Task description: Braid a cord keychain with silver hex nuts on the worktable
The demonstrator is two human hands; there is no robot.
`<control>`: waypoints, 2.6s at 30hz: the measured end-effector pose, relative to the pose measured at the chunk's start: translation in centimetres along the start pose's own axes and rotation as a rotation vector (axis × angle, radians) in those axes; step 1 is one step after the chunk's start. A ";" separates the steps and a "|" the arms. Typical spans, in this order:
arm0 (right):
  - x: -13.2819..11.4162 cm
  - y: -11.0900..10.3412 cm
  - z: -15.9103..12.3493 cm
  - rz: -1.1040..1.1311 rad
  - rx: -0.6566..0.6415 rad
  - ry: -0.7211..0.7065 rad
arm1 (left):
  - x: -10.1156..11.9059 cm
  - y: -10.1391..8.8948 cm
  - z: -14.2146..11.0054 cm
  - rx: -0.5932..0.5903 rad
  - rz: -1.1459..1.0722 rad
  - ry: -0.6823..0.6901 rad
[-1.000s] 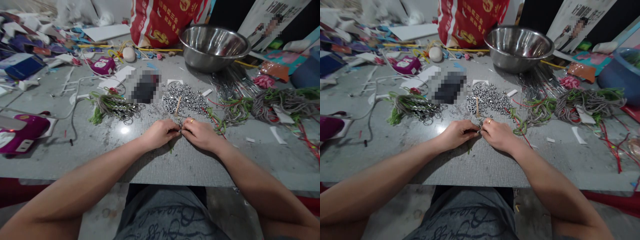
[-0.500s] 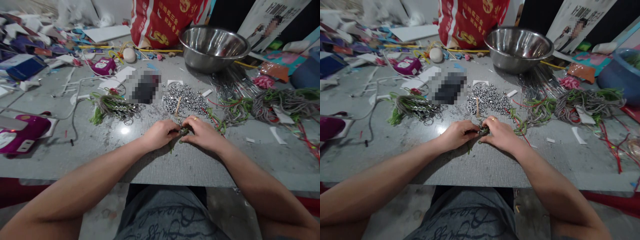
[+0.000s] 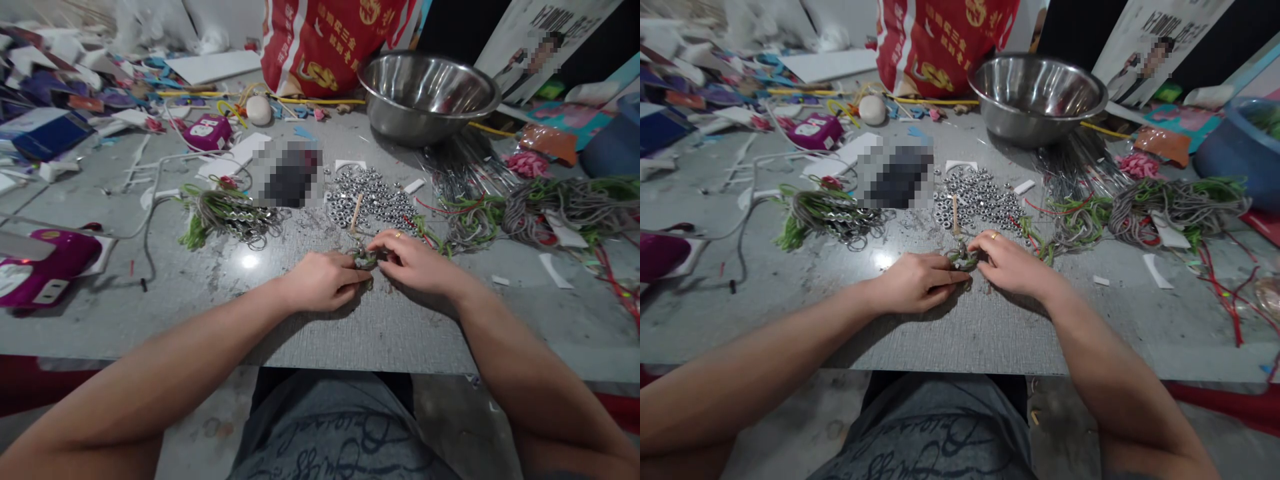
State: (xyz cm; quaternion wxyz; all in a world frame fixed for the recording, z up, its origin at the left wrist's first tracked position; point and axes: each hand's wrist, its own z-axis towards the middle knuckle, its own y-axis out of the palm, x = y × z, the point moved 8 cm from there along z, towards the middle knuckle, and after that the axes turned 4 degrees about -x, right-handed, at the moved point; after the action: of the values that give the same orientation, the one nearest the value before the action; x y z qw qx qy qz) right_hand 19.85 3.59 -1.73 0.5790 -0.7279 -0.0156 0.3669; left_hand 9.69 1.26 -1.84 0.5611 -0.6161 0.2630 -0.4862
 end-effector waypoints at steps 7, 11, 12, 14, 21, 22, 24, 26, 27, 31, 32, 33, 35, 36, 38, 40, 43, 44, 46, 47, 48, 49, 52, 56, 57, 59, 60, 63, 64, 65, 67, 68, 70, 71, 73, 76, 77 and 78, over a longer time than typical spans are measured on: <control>0.8 0.4 0.5 -0.202 0.093 0.066 | 0.3 0.4 0.1 -0.033 0.074 0.018; 0.9 0.3 0.6 -0.293 0.136 0.135 | 0.9 0.1 0.0 -0.043 0.049 0.090; 0.9 0.2 0.6 -0.314 0.148 0.150 | 1.0 0.1 0.0 -0.052 0.044 0.103; 0.9 0.1 0.6 -0.346 0.167 0.175 | 1.1 0.2 -0.1 -0.072 0.042 0.122; 1.1 -0.2 0.8 -0.356 0.213 0.186 | 1.4 0.4 -0.1 -0.134 0.048 0.142; 1.1 -0.2 0.8 -0.354 0.212 0.189 | 1.4 0.4 -0.1 -0.146 0.038 0.141; 1.1 -0.2 0.7 -0.343 0.209 0.192 | 1.2 0.2 -0.1 -0.150 -0.022 0.128; 1.0 -0.4 0.6 -0.318 0.232 0.182 | 0.6 -0.3 -0.1 -0.127 -0.180 0.084; 0.8 -0.7 0.4 -0.306 0.264 0.167 | 0.1 -0.5 0.0 -0.099 -0.295 0.039; -1.6 -1.7 -0.3 -0.263 0.389 -0.050 | -3.2 -1.1 -0.4 0.093 -0.755 -0.230; -2.6 -1.6 -0.4 -0.261 0.385 -0.138 | -3.8 -1.0 -0.5 0.127 -0.820 -0.279; -3.6 -1.3 -0.6 -0.267 0.367 -0.225 | -4.2 -0.9 -0.6 0.146 -0.867 -0.309; -5.5 -0.3 -0.8 -0.309 0.296 -0.352 | -4.4 -0.6 -0.5 0.149 -0.928 -0.329; -6.3 0.4 -0.8 -0.333 0.257 -0.391 | -4.4 -0.5 -0.5 0.145 -0.946 -0.334; -7.8 1.8 -1.0 -0.395 0.193 -0.461 | -4.4 -0.3 -0.4 0.135 -0.974 -0.346; -8.8 3.3 -1.0 -0.445 0.136 -0.506 | -4.3 -0.2 -0.4 0.126 -0.986 -0.361; -8.9 4.4 -0.5 -0.491 0.130 -0.469 | -4.3 -0.3 -0.3 0.130 -0.978 -0.364; -8.8 4.6 -0.3 -0.497 0.135 -0.457 | -4.2 -0.3 -0.3 0.131 -0.973 -0.357; -8.5 4.7 0.0 -0.498 0.140 -0.436 | -4.1 -0.3 -0.2 0.131 -0.968 -0.341; -8.3 4.5 0.0 -0.481 0.141 -0.430 | -4.1 -0.4 -0.2 0.135 -0.967 -0.336; -8.1 4.3 0.1 -0.441 0.144 -0.421 | -4.1 -0.4 -0.2 0.137 -0.968 -0.332; -7.9 3.8 0.1 -0.373 0.155 -0.406 | -4.1 -0.5 -0.2 0.143 -0.970 -0.327; -6.3 1.7 0.1 -0.030 0.241 -0.270 | -3.9 -0.8 -0.2 0.151 -0.951 -0.306; -2.6 0.2 0.1 0.401 0.358 -0.019 | -4.1 -0.7 -0.1 0.169 -0.902 -0.324; -1.9 0.2 0.1 0.464 0.369 0.020 | -4.2 -0.5 -0.2 0.173 -0.896 -0.344; -1.0 0.4 0.3 0.548 0.383 0.063 | -4.5 -0.2 -0.2 0.186 -0.875 -0.385; -0.8 0.5 0.3 0.575 0.387 0.073 | -4.6 -0.1 -0.2 0.199 -0.860 -0.398; -0.6 0.7 0.5 0.627 0.388 0.077 | -4.8 -0.3 -0.1 0.260 -0.796 -0.416; -0.6 0.8 0.5 0.634 0.386 0.075 | -4.9 -0.4 -0.1 0.275 -0.773 -0.419; -0.6 0.9 0.5 0.637 0.385 0.075 | -4.9 -0.5 -0.1 0.285 -0.753 -0.420; -0.5 0.9 0.5 0.632 0.390 0.080 | -5.0 -0.6 -0.1 0.291 -0.720 -0.420; -0.4 0.8 0.5 0.622 0.405 0.085 | -5.0 -0.6 -0.1 0.290 -0.709 -0.419; -0.1 0.2 0.2 0.569 0.444 0.101 | -5.0 -0.7 -0.1 0.291 -0.687 -0.419; 0.0 -0.1 0.1 0.511 0.451 0.105 | -5.0 -0.7 -0.1 0.293 -0.673 -0.419; -0.3 -0.6 0.1 0.323 0.404 0.091 | -4.9 -1.0 -0.1 0.302 -0.635 -0.412; -1.3 -0.3 0.5 -0.018 0.229 0.017 | -4.6 -1.4 0.0 0.318 -0.566 -0.377; -1.5 -0.1 0.5 -0.098 0.182 0.002 | -4.5 -1.5 0.0 0.322 -0.545 -0.366; -1.6 0.1 0.6 -0.156 0.145 -0.007 | -4.4 -1.5 0.0 0.325 -0.526 -0.359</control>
State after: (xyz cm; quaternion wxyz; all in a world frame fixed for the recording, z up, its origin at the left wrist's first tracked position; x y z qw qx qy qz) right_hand 18.32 3.33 -1.05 0.6570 -0.6793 -0.0474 0.3234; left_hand 7.67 5.45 -1.75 0.5447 -0.6410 -0.0883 -0.5335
